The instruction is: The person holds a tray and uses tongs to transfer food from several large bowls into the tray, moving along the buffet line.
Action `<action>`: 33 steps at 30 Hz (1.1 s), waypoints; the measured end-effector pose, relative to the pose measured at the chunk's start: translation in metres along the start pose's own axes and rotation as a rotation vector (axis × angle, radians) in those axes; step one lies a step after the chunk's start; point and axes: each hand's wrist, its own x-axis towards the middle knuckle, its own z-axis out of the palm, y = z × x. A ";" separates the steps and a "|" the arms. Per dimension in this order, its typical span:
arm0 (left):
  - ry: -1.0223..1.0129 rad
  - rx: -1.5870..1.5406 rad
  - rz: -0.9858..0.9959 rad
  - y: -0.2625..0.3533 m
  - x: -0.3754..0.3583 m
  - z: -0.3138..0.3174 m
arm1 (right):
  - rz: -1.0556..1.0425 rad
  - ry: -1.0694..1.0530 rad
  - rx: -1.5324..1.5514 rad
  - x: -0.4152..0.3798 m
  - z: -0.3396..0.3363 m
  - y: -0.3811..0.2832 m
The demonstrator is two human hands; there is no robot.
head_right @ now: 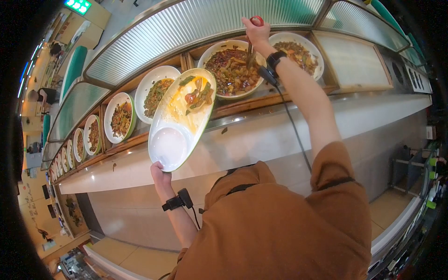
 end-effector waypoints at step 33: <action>-0.053 0.002 0.014 0.004 0.004 0.000 | -0.014 0.107 0.299 -0.004 0.060 -0.082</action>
